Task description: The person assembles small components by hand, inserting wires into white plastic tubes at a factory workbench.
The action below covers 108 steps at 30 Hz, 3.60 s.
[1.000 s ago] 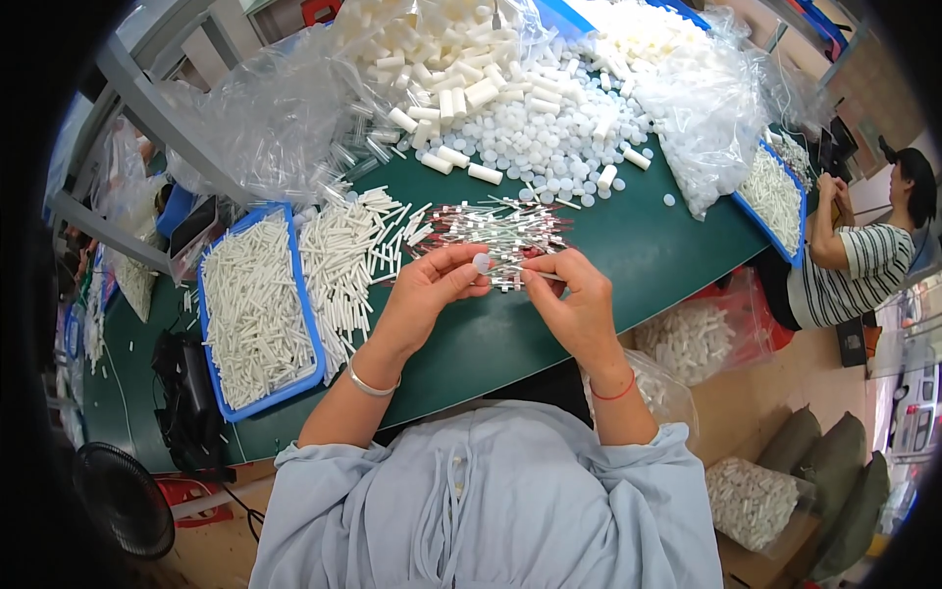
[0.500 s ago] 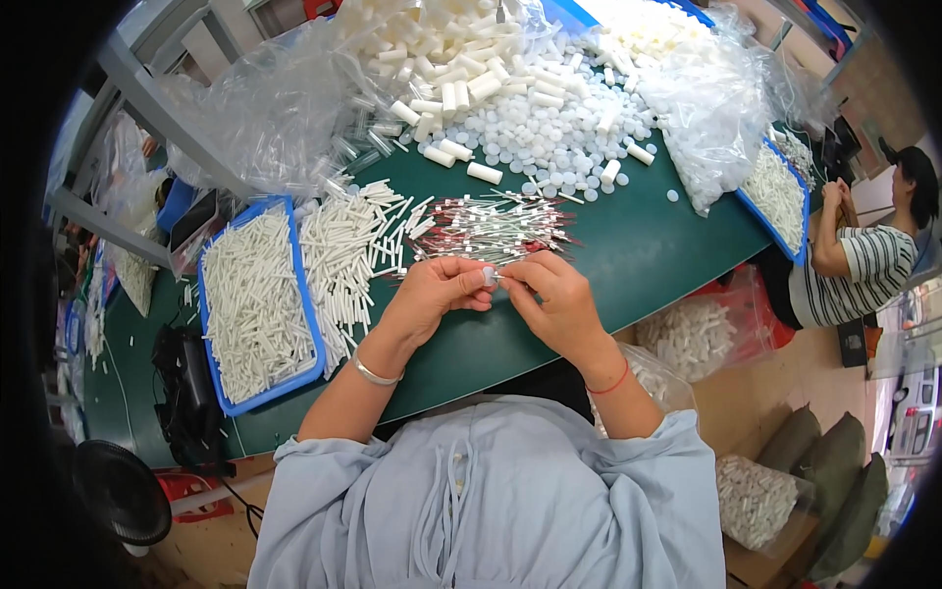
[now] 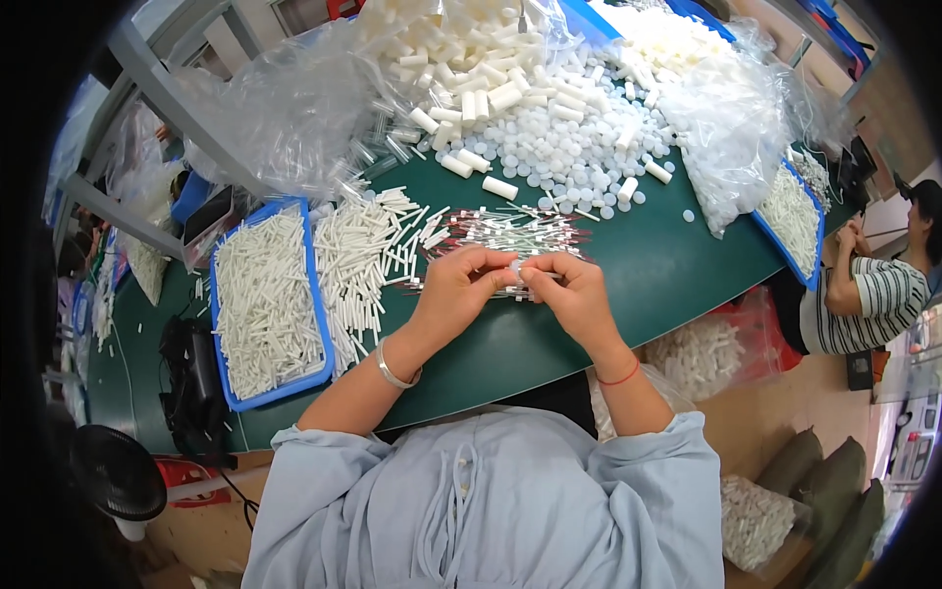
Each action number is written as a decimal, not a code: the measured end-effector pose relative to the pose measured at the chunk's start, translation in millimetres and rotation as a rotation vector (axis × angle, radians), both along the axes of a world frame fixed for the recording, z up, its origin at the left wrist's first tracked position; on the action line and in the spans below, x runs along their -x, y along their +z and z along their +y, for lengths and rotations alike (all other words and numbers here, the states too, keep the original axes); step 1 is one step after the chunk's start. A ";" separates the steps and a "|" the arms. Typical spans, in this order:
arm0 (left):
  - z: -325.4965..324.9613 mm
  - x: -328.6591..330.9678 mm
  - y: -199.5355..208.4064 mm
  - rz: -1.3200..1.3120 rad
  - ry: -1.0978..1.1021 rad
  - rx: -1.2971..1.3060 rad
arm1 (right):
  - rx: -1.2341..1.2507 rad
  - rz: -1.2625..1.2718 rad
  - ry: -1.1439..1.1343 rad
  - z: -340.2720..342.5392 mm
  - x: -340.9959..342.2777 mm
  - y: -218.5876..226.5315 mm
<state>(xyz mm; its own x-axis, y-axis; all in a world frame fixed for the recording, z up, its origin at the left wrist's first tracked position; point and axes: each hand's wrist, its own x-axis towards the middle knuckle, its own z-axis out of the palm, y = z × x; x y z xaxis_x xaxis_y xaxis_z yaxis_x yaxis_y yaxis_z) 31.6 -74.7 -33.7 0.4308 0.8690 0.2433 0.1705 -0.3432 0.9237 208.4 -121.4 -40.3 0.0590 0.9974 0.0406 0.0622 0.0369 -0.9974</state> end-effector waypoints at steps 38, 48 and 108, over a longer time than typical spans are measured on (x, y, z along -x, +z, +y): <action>-25.8 16.2 17.7 -0.311 -0.108 0.629 | -0.630 -0.418 -0.164 -29.4 19.8 17.0; -24.7 42.7 17.2 -0.043 -0.065 0.550 | -0.726 -0.941 0.114 -19.3 6.4 19.1; -22.7 12.9 33.4 0.233 -0.286 0.194 | -0.611 -0.695 0.055 -45.2 -13.3 27.1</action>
<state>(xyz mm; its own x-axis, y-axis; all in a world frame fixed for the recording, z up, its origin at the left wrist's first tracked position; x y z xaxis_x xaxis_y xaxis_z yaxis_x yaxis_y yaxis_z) 18.7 -97.5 -0.3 0.6856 0.7266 -0.0459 0.3060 -0.2304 0.9237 221.8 -166.6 -13.2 -0.2227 0.7919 0.5687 0.6212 0.5648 -0.5432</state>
